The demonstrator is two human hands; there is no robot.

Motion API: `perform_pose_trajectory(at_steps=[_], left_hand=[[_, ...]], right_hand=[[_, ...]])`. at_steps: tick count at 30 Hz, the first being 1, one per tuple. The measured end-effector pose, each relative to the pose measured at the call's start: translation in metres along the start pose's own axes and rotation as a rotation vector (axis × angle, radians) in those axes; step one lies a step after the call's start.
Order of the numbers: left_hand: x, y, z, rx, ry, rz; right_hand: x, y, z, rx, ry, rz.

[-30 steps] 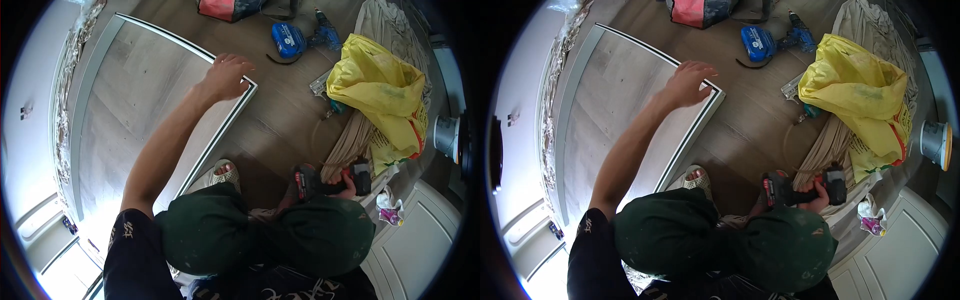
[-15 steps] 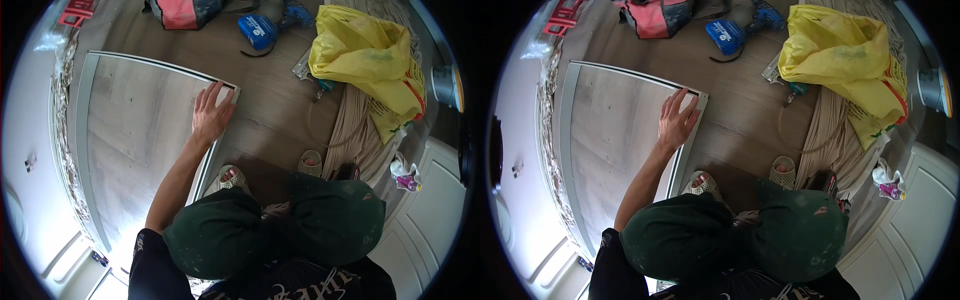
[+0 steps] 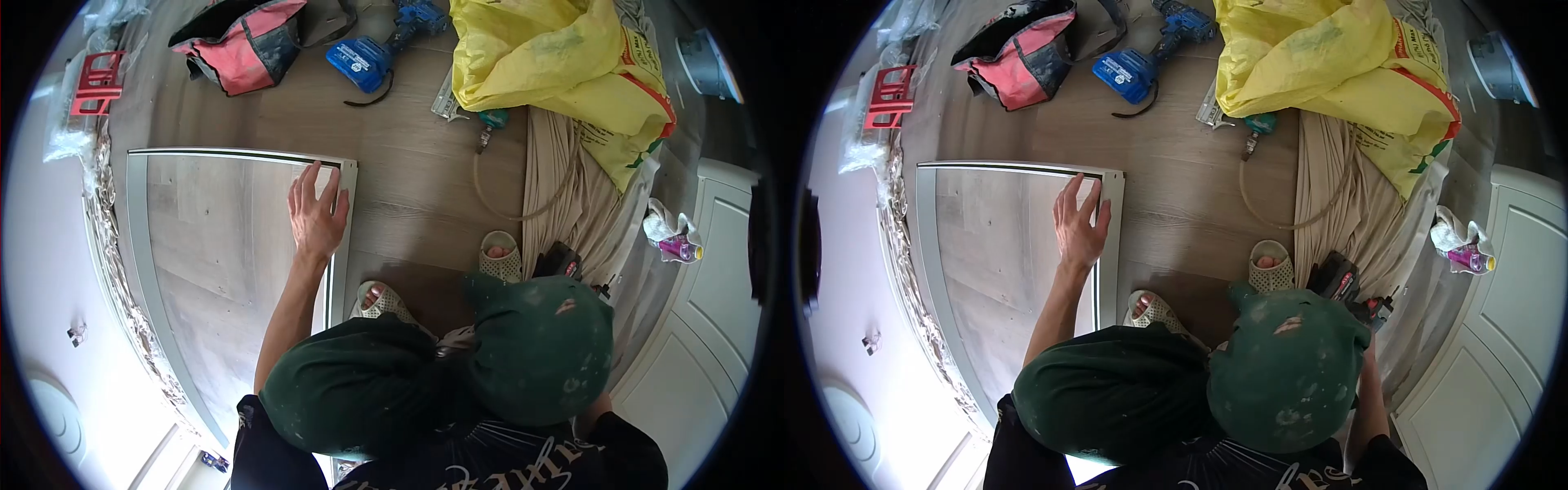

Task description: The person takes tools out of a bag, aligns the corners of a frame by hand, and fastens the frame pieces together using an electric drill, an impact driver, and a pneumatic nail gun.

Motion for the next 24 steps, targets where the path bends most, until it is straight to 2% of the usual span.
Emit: perform_pose_trajectory(at_steps=[1,3,6,7,8,10,11,13,15,20,22,24], left_hand=[[0.000,0.001,0.000,0.009,0.002,-0.003],[0.003,0.002,0.004,0.022,0.011,-0.008],[0.005,-0.002,0.011,0.069,0.436,0.257],[0.003,-0.006,0.014,0.077,0.443,0.257],[-0.002,-0.014,0.018,-0.040,0.564,0.321],[-0.014,-0.023,0.027,-0.266,0.819,0.445],[-0.017,-0.020,0.025,-0.242,0.850,0.437],[-0.017,-0.016,0.016,-0.485,0.839,0.572],[-0.022,-0.018,0.013,-0.477,0.760,0.613],[-0.024,-0.026,0.007,-0.428,0.766,0.811],[-0.025,-0.033,0.011,-0.359,0.763,0.898],[-0.027,-0.036,0.013,-0.382,0.758,0.906]], right_hand=[[-0.013,-0.016,0.018,-0.016,0.018,0.064],[-0.061,-0.032,0.001,0.013,0.038,0.143],[-0.134,-0.060,-0.008,0.103,0.088,0.378],[-0.164,-0.073,-0.008,0.131,0.109,0.458],[-0.207,-0.095,0.000,0.157,0.134,0.540],[-0.242,-0.124,-0.001,0.093,0.144,0.538],[-0.257,-0.138,-0.005,0.032,0.145,0.530],[-0.274,-0.159,-0.018,-0.075,0.180,0.554],[-0.272,-0.171,-0.024,-0.151,0.246,0.611],[-0.284,-0.187,-0.024,-0.318,0.386,0.836],[-0.289,-0.189,-0.024,-0.316,0.414,0.870],[-0.295,-0.193,-0.023,-0.314,0.465,0.910]])
Point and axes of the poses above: each hand's wrist, its own z-axis away from the middle knuckle, its own y-axis out of the back of the hand, x = y × z, the point moved 1 cm from there along -z, towards the middle knuckle, and after that the axes turned 9 degrees about x, right-handed, at the moved point
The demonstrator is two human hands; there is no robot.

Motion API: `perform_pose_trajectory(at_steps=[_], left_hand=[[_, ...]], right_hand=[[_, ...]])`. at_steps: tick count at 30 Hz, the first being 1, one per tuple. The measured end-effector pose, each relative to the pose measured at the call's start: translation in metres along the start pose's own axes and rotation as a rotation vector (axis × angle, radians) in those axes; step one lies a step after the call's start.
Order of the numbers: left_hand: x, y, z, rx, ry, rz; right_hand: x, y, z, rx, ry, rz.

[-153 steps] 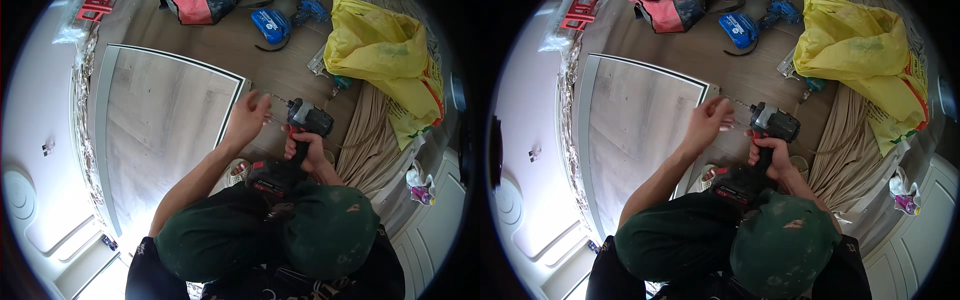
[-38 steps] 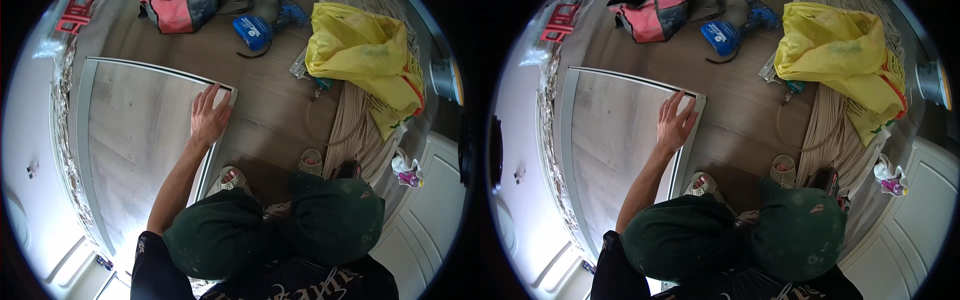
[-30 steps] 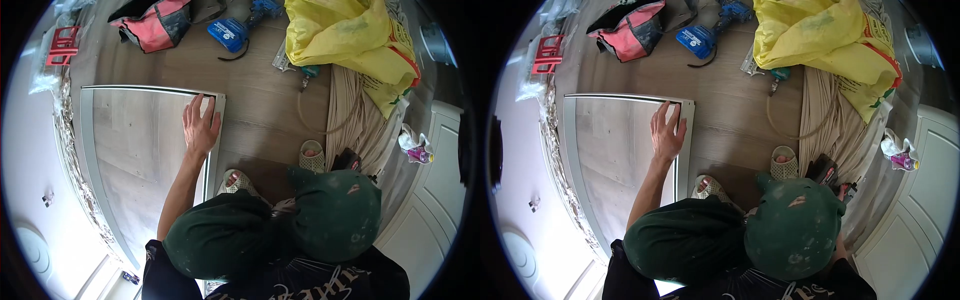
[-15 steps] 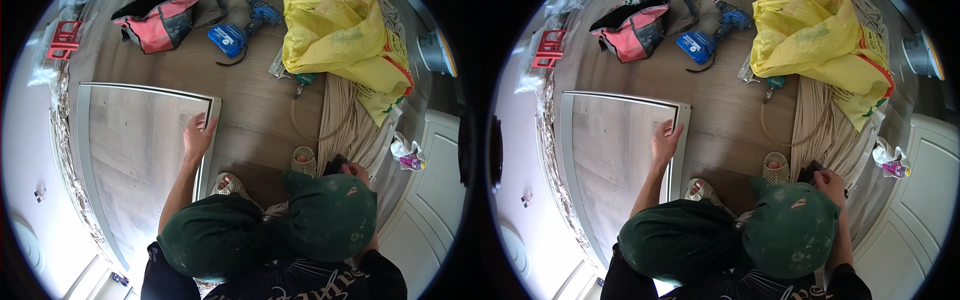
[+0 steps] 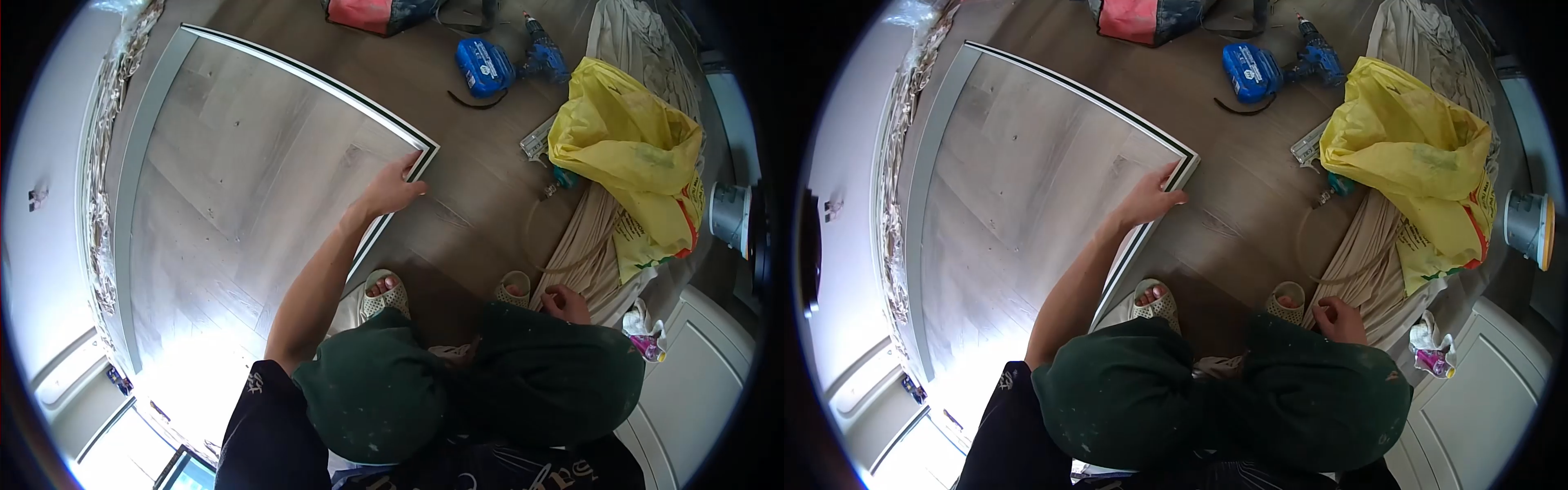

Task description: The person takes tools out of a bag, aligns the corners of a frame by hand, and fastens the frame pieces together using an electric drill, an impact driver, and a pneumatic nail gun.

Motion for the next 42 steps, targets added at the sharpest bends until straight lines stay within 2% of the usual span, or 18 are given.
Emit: perform_pose_trajectory(at_steps=[4,9,12,17,19,22,24,27,30,31,33,35,36,39,40,42], left_hand=[[0.003,0.002,-0.001,-0.040,0.008,-0.037],[0.006,0.001,0.000,-0.029,-0.012,-0.066],[0.005,0.002,-0.001,-0.035,-0.019,-0.077],[0.006,0.004,0.001,-0.054,-0.008,-0.123],[0.009,-0.002,0.004,-0.061,-0.012,-0.140],[0.027,-0.007,0.021,0.191,-0.020,-0.277],[0.043,-0.007,0.027,0.222,-0.046,-0.335],[0.059,-0.009,0.029,0.293,-0.104,-0.441],[0.067,-0.008,0.026,0.388,-0.276,-0.846],[0.067,-0.004,0.023,0.387,-0.279,-0.857],[0.065,0.008,0.009,0.338,-0.435,-0.909],[0.062,0.011,-0.002,0.312,-0.512,-0.943],[0.058,0.011,-0.007,0.270,-0.517,-0.950],[0.048,0.010,-0.014,0.184,-0.531,-0.972],[0.044,0.006,-0.015,0.221,-0.527,-0.957],[0.042,0.000,-0.018,0.295,-0.528,-0.921]], right_hand=[[-0.001,0.001,-0.010,-0.026,-0.089,-0.047],[-0.031,0.000,-0.020,-0.049,-0.085,0.010],[-0.037,-0.007,-0.025,-0.045,0.030,0.024],[-0.045,-0.012,-0.029,-0.066,0.037,0.022],[-0.046,-0.011,-0.031,-0.065,0.036,-0.059],[-0.032,-0.010,-0.042,-0.021,0.041,-0.138],[-0.018,-0.007,-0.058,0.069,0.058,-0.195],[-0.008,0.008,-0.107,0.168,-0.185,-0.563],[0.008,0.018,-0.175,0.257,-0.287,-0.886],[0.004,0.022,-0.193,0.312,-0.322,-0.881],[0.001,0.030,-0.229,0.365,-0.352,-0.881],[0.013,0.024,-0.264,0.492,-0.280,-0.956],[0.018,0.020,-0.276,0.488,-0.280,-0.964],[0.039,0.006,-0.308,0.505,-0.082,-1.233],[0.084,-0.015,-0.335,0.507,-0.086,-1.243],[0.172,-0.038,-0.415,0.534,0.311,-1.097]])
Point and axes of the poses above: each hand's wrist, its own z-axis away from the middle knuckle, its own y-axis out of the back of the hand, x = y × z, the point moved 1 cm from there along -z, towards the middle knuckle, and after that the axes turned 9 degrees about x, right-handed, at the moved point
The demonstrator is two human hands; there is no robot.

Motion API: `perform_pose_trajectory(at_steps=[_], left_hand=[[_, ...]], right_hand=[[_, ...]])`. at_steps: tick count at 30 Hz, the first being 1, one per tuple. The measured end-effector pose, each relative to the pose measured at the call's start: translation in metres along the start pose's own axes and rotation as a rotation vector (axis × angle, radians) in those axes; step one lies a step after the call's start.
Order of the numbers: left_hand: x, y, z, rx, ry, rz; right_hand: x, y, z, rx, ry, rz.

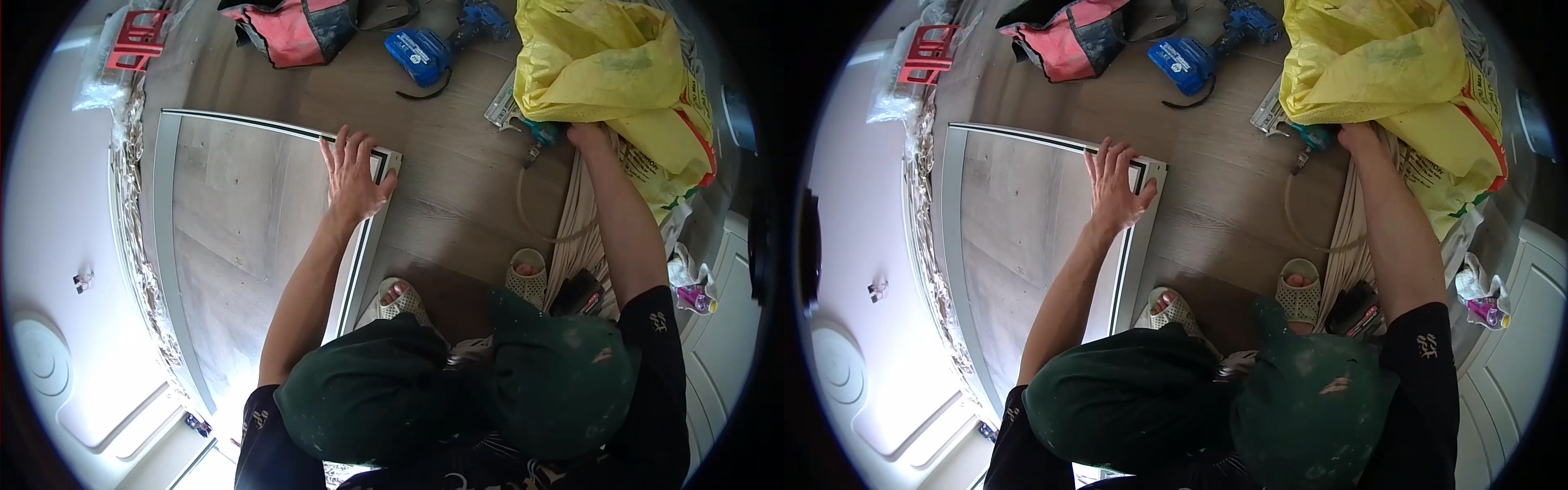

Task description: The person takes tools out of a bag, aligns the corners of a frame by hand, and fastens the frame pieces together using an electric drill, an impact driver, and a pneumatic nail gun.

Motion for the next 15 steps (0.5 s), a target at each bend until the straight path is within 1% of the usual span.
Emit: perform_pose_trajectory(at_steps=[1,2,4,5,6,8,9,11,12,14,15], left_hand=[[0.003,0.001,-0.002,-0.001,-0.010,0.000],[0.004,0.002,-0.002,0.001,-0.009,-0.001],[0.003,0.002,0.000,0.005,0.007,-0.002],[0.003,0.002,0.002,0.002,0.013,0.002],[0.002,0.002,0.002,-0.006,0.015,0.004],[0.002,0.003,0.001,-0.019,0.021,0.009],[0.001,0.005,0.001,-0.015,0.030,0.012],[0.000,0.010,0.004,0.023,-0.022,0.083],[-0.002,0.011,0.005,0.039,-0.047,0.118],[-0.005,0.007,0.008,0.037,-0.038,0.131],[-0.005,0.006,0.009,0.039,-0.038,0.141]], right_hand=[[0.038,0.023,-0.011,-0.099,0.173,0.026],[0.001,0.006,0.003,-0.091,0.174,0.025],[-0.073,-0.011,0.028,0.073,-0.241,-0.205],[-0.110,-0.034,0.042,0.152,-0.452,-0.314],[-0.138,-0.034,0.051,0.147,-0.452,-0.305],[-0.176,-0.032,0.060,-0.185,-0.447,-0.256],[-0.200,-0.035,0.068,-0.193,-0.446,-0.250],[-0.245,-0.046,0.091,-0.251,-0.736,0.028],[-0.266,-0.055,0.101,-0.256,-0.740,0.034],[-0.295,-0.070,0.123,-0.219,-0.950,0.345],[-0.301,-0.073,0.135,-0.224,-0.955,0.354]])
Point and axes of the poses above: each hand's wrist, its own z-axis away from the middle knuckle, its own y-axis out of the back of the hand, x = y × z, the point moved 1 cm from there along -z, towards the middle knuckle, and after that the axes turned 9 degrees about x, right-handed, at the moved point
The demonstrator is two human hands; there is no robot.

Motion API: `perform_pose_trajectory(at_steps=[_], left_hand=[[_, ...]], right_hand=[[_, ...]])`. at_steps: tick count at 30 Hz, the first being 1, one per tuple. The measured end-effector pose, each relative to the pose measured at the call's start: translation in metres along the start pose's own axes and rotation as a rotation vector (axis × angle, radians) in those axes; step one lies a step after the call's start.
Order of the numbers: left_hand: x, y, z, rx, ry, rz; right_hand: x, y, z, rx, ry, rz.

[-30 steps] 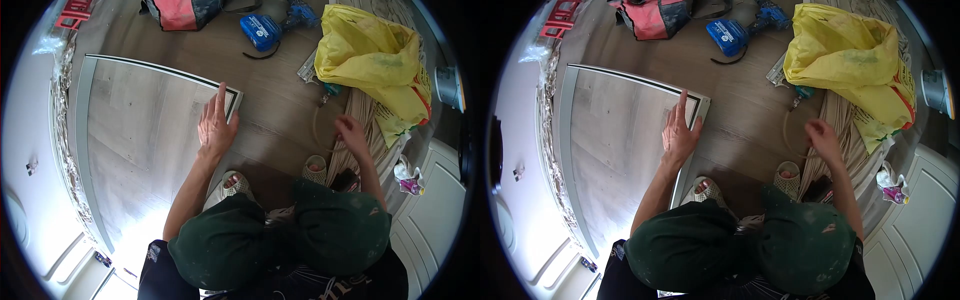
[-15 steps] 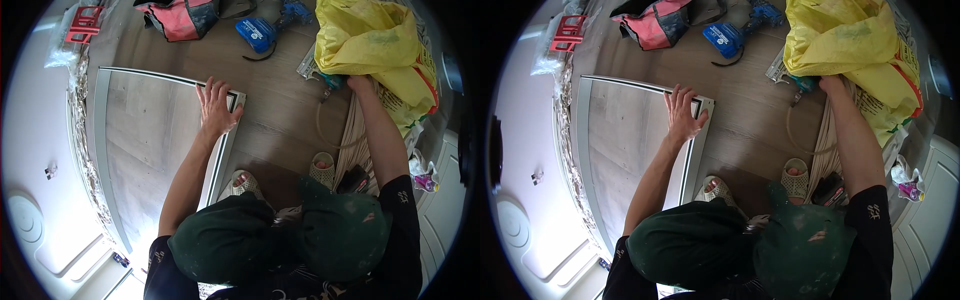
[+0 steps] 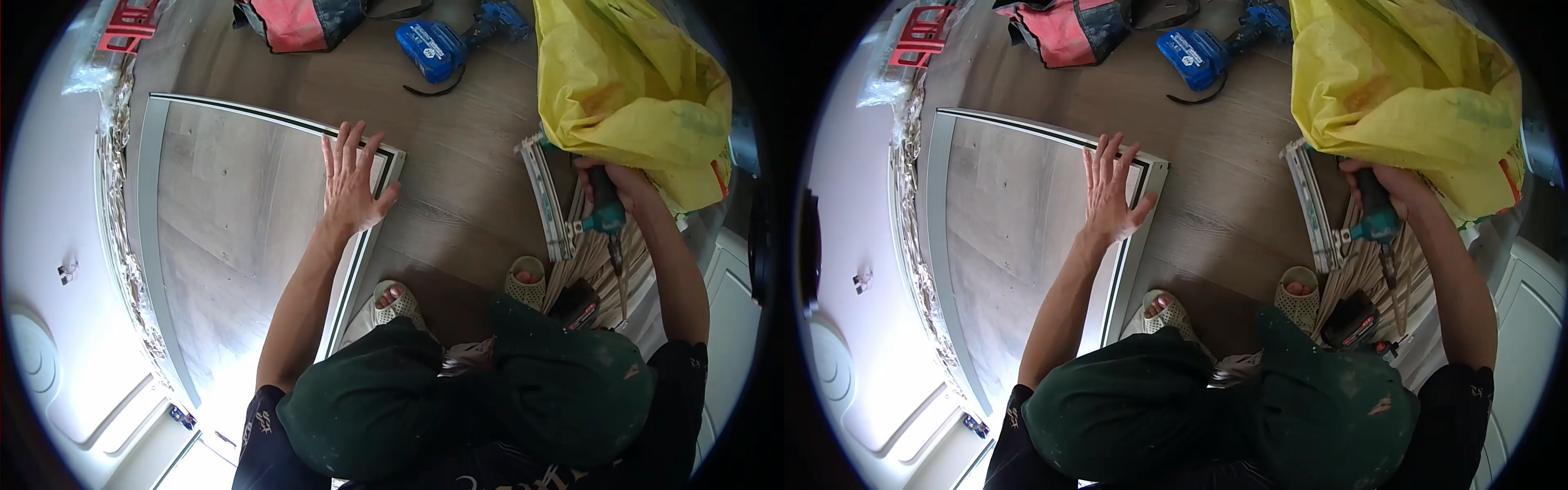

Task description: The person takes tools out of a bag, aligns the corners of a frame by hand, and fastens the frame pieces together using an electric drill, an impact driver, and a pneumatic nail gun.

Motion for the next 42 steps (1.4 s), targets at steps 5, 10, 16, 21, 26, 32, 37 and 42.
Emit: perform_pose_trajectory(at_steps=[5,10,16,21,26,32,37,42], left_hand=[[-0.001,-0.004,0.000,0.009,0.038,0.025],[-0.002,-0.005,-0.002,0.005,0.054,0.032],[-0.001,-0.006,-0.003,0.043,0.074,0.074],[-0.003,-0.007,-0.004,0.006,0.096,0.092],[-0.005,-0.011,-0.004,-0.003,0.109,0.083],[-0.007,-0.012,-0.002,0.003,0.100,0.077],[-0.008,-0.014,-0.001,0.002,0.112,0.085],[-0.008,-0.013,-0.001,0.002,0.090,0.051]], right_hand=[[0.002,-0.048,0.041,-0.252,-0.128,0.108],[-0.023,-0.088,0.042,-0.334,-0.164,0.248],[-0.083,-0.104,-0.003,-0.533,-0.099,0.457],[-0.129,-0.121,-0.049,-0.675,-0.167,0.416],[-0.145,-0.145,-0.075,-0.719,-0.075,0.492],[-0.152,-0.153,-0.072,-0.579,0.160,0.626],[-0.162,-0.152,-0.099,-0.434,0.347,0.597],[-0.199,-0.150,-0.116,-0.322,0.291,0.512]])
Point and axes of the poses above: each hand's wrist, its own z-axis away from the middle knuckle, its own y-axis out of the back of the hand, x = y × z, the point moved 1 cm from there along -z, towards the middle knuckle, and after that the axes turned 9 degrees about x, right-handed, at the moved point
